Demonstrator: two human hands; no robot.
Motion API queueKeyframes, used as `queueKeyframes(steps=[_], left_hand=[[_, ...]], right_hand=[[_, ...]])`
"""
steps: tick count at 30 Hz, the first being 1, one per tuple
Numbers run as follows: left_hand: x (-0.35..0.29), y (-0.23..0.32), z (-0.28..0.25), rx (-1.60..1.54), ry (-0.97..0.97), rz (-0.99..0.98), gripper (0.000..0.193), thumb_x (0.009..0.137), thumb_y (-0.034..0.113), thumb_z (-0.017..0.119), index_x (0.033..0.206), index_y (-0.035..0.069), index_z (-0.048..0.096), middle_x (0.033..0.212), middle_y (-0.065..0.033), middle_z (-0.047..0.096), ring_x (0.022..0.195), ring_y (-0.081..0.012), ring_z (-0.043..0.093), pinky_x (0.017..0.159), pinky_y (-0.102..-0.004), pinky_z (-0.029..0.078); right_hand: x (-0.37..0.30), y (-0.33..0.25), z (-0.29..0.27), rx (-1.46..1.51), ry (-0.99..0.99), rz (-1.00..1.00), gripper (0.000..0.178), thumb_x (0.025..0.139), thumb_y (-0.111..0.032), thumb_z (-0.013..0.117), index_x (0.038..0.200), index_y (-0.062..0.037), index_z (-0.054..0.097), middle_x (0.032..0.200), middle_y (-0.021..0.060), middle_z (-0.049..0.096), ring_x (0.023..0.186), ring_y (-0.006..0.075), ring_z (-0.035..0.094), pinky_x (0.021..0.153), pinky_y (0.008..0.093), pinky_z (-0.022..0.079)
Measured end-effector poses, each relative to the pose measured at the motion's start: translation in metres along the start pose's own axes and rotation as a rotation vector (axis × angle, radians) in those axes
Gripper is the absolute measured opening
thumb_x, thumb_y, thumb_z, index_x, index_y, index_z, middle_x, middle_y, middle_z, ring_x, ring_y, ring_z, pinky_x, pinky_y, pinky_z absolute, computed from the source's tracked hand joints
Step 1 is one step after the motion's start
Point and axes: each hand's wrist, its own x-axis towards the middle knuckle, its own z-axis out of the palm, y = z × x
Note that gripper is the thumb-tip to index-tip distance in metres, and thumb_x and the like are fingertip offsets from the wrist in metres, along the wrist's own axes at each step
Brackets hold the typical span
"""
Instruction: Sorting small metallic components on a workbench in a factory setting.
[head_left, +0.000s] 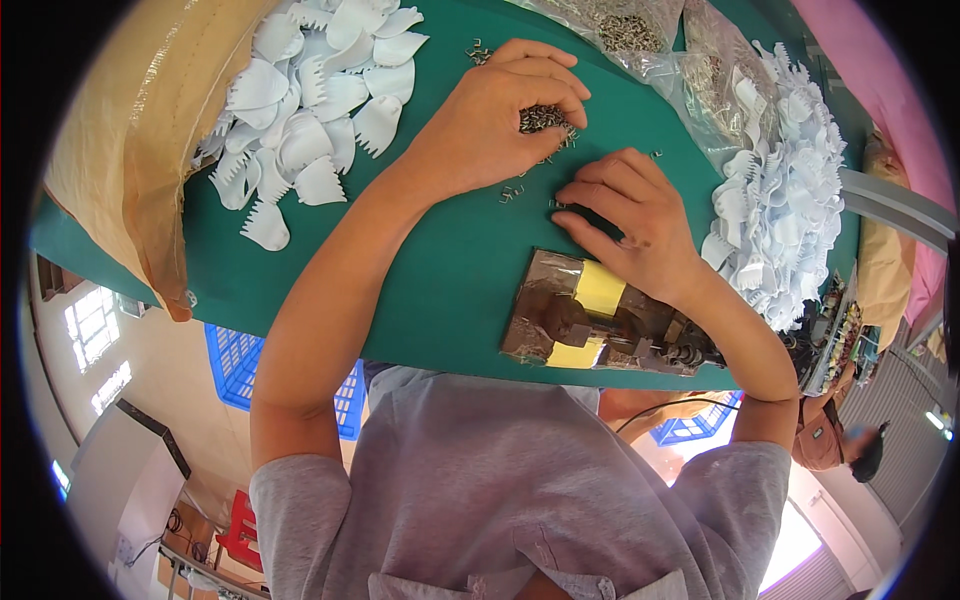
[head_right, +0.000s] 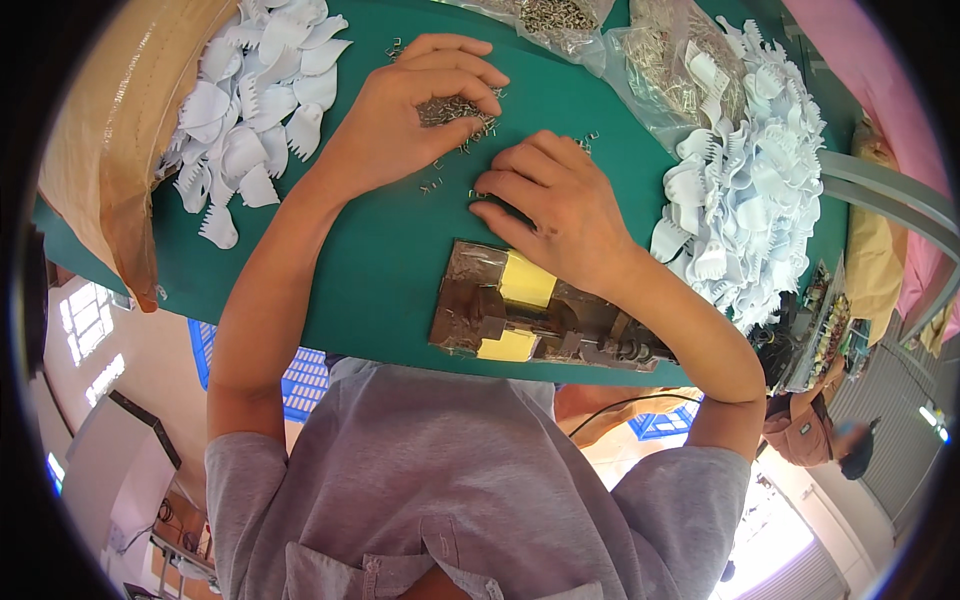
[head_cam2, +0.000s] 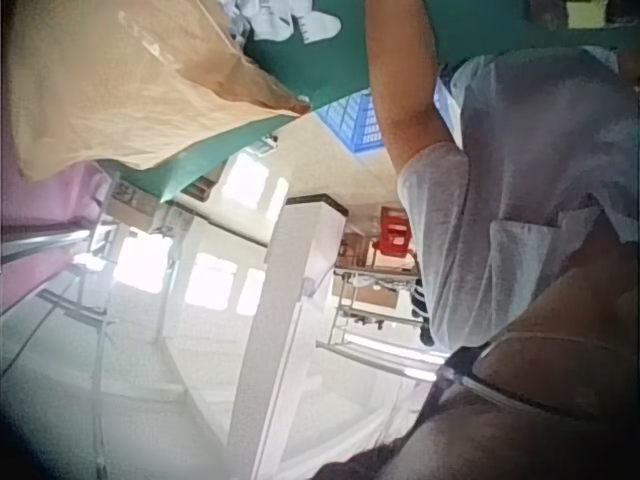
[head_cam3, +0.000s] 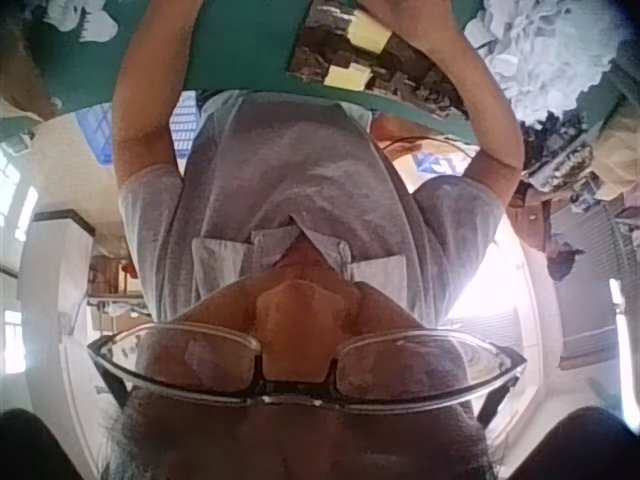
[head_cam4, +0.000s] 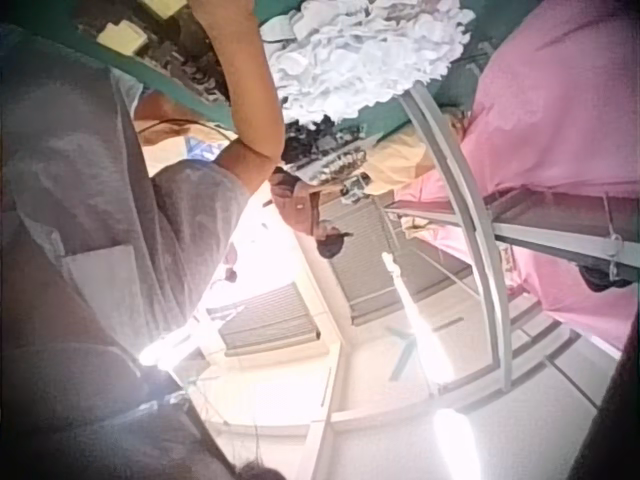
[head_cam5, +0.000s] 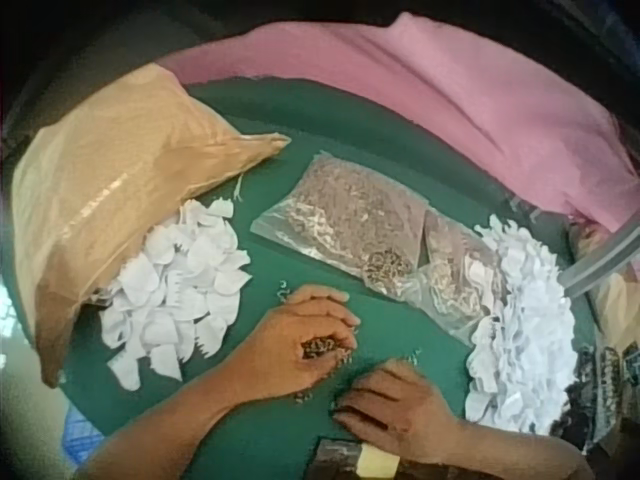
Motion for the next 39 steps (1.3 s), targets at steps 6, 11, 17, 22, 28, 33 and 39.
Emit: queueKeyframes(steps=[6, 11, 17, 22, 28, 33, 39], left_hand=[[-0.001, -0.001, -0.001, 0.002, 0.002, -0.009, 0.02, 0.08, -0.007, 0.081, 0.096, 0.005, 0.078, 0.121, -0.0049, 0.078, 0.136, -0.0279, 0.062, 0.11, -0.0385, 0.052], [-0.002, -0.003, -0.002, 0.006, -0.002, 0.007, 0.021, 0.079, -0.007, 0.081, 0.096, 0.005, 0.078, 0.12, -0.0048, 0.078, 0.135, -0.0282, 0.062, 0.11, -0.0388, 0.052], [0.0, -0.005, 0.0, -0.008, -0.004, 0.032, 0.02, 0.08, -0.005, 0.08, 0.097, 0.006, 0.078, 0.12, -0.0048, 0.078, 0.136, -0.0288, 0.062, 0.111, -0.0396, 0.052], [-0.001, -0.005, -0.001, -0.021, -0.012, 0.031, 0.02, 0.08, -0.005, 0.08, 0.097, 0.005, 0.078, 0.12, -0.0049, 0.078, 0.136, -0.029, 0.061, 0.111, -0.0394, 0.052], [-0.001, -0.001, -0.001, -0.009, -0.014, 0.005, 0.022, 0.079, -0.007, 0.08, 0.097, 0.005, 0.078, 0.12, -0.0046, 0.078, 0.136, -0.0284, 0.061, 0.111, -0.0388, 0.052], [0.0, -0.003, -0.003, -0.031, -0.009, -0.016, 0.032, 0.079, -0.011, 0.075, 0.107, 0.006, 0.078, 0.123, -0.0039, 0.077, 0.137, -0.0267, 0.06, 0.113, -0.0378, 0.051], [0.001, 0.004, -0.002, -0.076, -0.003, -0.094, 0.042, 0.08, -0.013, 0.07, 0.116, 0.006, 0.077, 0.124, -0.0031, 0.076, 0.139, -0.0257, 0.059, 0.114, -0.0364, 0.05]], right_hand=[[-0.001, 0.001, -0.002, -0.004, -0.049, 0.025, 0.02, 0.08, -0.006, 0.083, 0.096, -0.0069, 0.073, 0.099, 0.0057, 0.066, 0.094, 0.0286, 0.063, 0.084, 0.0417, 0.054], [-0.014, 0.003, -0.029, -0.133, -0.2, 0.076, 0.032, 0.077, 0.0, 0.081, 0.108, -0.0058, 0.075, 0.11, 0.0093, 0.071, 0.101, 0.0314, 0.066, 0.088, 0.042, 0.054], [0.016, -0.019, 0.004, -0.167, -0.231, -0.296, 0.054, 0.085, -0.012, 0.065, 0.137, -0.0017, 0.067, 0.141, 0.0113, 0.066, 0.128, 0.0299, 0.065, 0.105, 0.0425, 0.053], [0.008, -0.015, 0.0, -0.274, -0.278, -0.349, 0.057, 0.084, -0.011, 0.065, 0.139, 0.0011, 0.065, 0.144, 0.0131, 0.064, 0.133, 0.0302, 0.063, 0.109, 0.0414, 0.052], [-0.038, 0.0, -0.043, -0.374, -0.321, -0.26, 0.05, 0.082, -0.008, 0.067, 0.131, 0.0031, 0.069, 0.14, 0.0142, 0.067, 0.128, 0.0308, 0.066, 0.105, 0.0407, 0.055], [-0.017, 0.004, -0.037, -0.248, -0.088, -0.078, 0.053, 0.079, 0.003, 0.072, 0.131, 0.0013, 0.068, 0.138, 0.0142, 0.067, 0.122, 0.0337, 0.067, 0.097, 0.0443, 0.055], [0.011, 0.015, -0.014, -0.22, -0.058, -0.109, 0.057, 0.08, 0.004, 0.071, 0.136, -0.0005, 0.064, 0.141, 0.0117, 0.064, 0.125, 0.0316, 0.064, 0.103, 0.0432, 0.052]])
